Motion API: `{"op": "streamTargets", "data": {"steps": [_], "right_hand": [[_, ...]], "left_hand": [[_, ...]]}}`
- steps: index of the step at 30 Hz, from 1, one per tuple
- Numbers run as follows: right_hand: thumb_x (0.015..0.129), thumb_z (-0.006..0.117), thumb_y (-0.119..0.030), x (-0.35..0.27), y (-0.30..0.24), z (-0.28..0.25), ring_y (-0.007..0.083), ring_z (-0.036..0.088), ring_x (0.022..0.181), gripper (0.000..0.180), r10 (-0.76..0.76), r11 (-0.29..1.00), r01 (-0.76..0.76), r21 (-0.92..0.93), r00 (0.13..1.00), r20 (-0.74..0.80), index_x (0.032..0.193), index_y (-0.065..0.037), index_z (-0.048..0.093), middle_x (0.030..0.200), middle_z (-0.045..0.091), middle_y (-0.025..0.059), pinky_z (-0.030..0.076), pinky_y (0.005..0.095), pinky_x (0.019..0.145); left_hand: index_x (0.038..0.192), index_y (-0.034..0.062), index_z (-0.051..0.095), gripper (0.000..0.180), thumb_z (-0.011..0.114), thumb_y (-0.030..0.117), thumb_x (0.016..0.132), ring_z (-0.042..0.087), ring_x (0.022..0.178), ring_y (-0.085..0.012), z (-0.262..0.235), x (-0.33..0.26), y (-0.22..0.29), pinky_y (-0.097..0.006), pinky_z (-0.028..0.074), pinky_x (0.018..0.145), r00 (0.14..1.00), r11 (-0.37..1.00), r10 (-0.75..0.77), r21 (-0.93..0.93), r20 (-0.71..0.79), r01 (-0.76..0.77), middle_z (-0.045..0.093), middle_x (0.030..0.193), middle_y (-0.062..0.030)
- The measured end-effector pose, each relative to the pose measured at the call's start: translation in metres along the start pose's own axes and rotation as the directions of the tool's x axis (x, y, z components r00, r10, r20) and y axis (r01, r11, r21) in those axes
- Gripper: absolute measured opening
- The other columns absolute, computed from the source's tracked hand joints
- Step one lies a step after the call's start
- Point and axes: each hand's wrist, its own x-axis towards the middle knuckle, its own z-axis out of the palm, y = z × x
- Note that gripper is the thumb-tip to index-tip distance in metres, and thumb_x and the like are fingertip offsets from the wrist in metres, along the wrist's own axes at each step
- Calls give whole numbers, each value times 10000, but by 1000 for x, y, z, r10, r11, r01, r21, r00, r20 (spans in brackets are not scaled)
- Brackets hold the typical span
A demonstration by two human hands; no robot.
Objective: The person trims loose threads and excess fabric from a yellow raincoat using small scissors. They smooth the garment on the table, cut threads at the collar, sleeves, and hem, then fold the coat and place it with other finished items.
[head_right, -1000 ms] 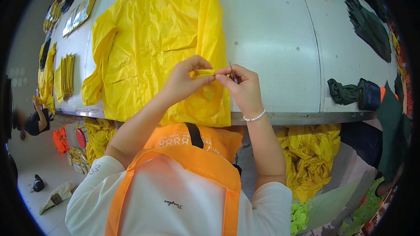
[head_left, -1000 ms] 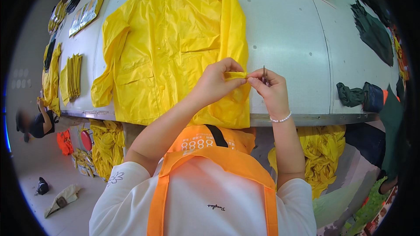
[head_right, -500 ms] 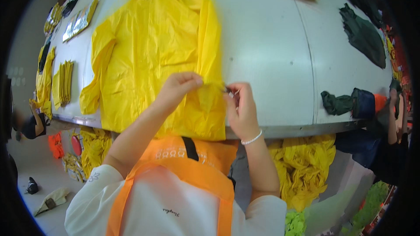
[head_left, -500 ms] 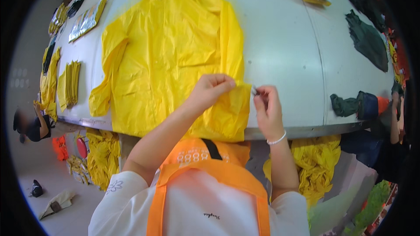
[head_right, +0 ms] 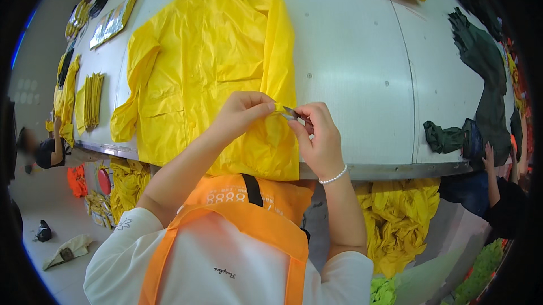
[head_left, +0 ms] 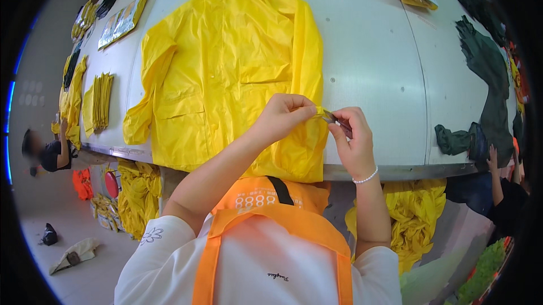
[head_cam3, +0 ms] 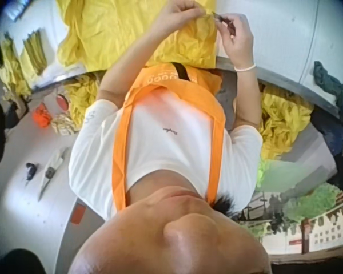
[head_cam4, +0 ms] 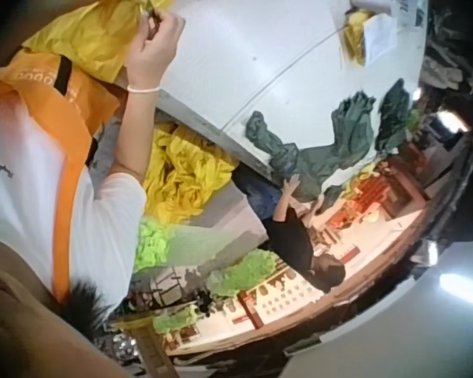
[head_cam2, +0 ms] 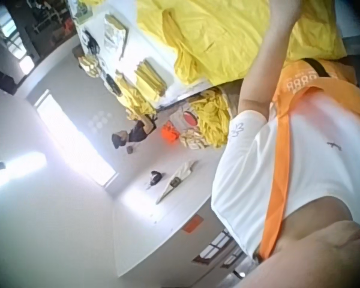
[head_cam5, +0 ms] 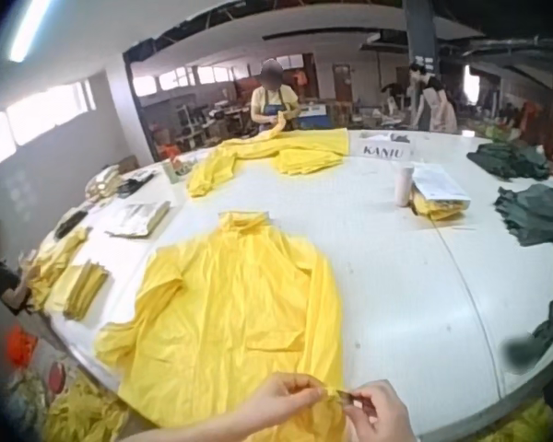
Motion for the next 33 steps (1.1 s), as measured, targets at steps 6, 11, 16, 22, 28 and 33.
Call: {"op": "streamTargets", "data": {"steps": [6, 11, 16, 22, 28, 33], "right_hand": [[807, 626, -24, 2, -6, -6, 163, 572, 688, 167, 1, 1000, 1, -28, 998, 61, 938, -14, 523, 894, 540, 83, 493, 246, 603], [811, 623, -12, 4, -2, -5, 145, 568, 715, 153, 18, 994, -27, 103, 996, 90, 927, -8, 524, 872, 525, 73, 481, 235, 624], [814, 615, 5, 4, 3, -9, 116, 521, 687, 136, 72, 984, -98, 150, 983, 167, 916, -2, 525, 859, 512, 62, 439, 212, 606], [775, 662, -3, 4, 9, -8, 81, 410, 608, 226, 100, 976, -114, 184, 991, 87, 962, -20, 536, 838, 499, 20, 388, 204, 553], [619, 775, -41, 0, 29, 2, 32, 331, 531, 435, 268, 860, -438, 261, 823, 501, 1014, -40, 593, 608, 447, -51, 340, 199, 509], [712, 573, 143, 28, 34, 5, 76, 487, 660, 209, 227, 954, -45, 297, 755, -615, 720, -53, 501, 712, 525, -14, 450, 218, 636]], "left_hand": [[860, -22, 651, 198, 608, 169, 833, 494, 636, -29, 5, -3, 2, -193, 397, 567, 1000, 1000, 10, -5, 18, -10, 594, 704, 12], [864, -23, 651, 202, 606, 171, 833, 504, 652, -34, 0, 1, -1, -197, 406, 580, 997, 1000, 6, -3, 73, -6, 599, 711, 5], [854, 2, 645, 175, 624, 175, 833, 516, 671, -39, -1, 2, 1, -187, 403, 610, 995, 1000, 5, 19, 96, -7, 597, 725, 15], [845, 12, 642, 161, 617, 170, 834, 520, 685, -49, -4, -1, 9, -202, 405, 622, 994, 998, -50, -43, 102, 54, 595, 734, 18], [834, 22, 634, 145, 613, 165, 849, 528, 703, -47, -7, 2, 9, -197, 412, 636, 971, 971, 145, -216, 191, -102, 599, 746, 18], [1046, 35, 514, 326, 691, 156, 800, 577, 813, -116, 23, -1, 0, -262, 473, 737, 941, 943, 303, -192, 150, -273, 606, 920, -23]]}}
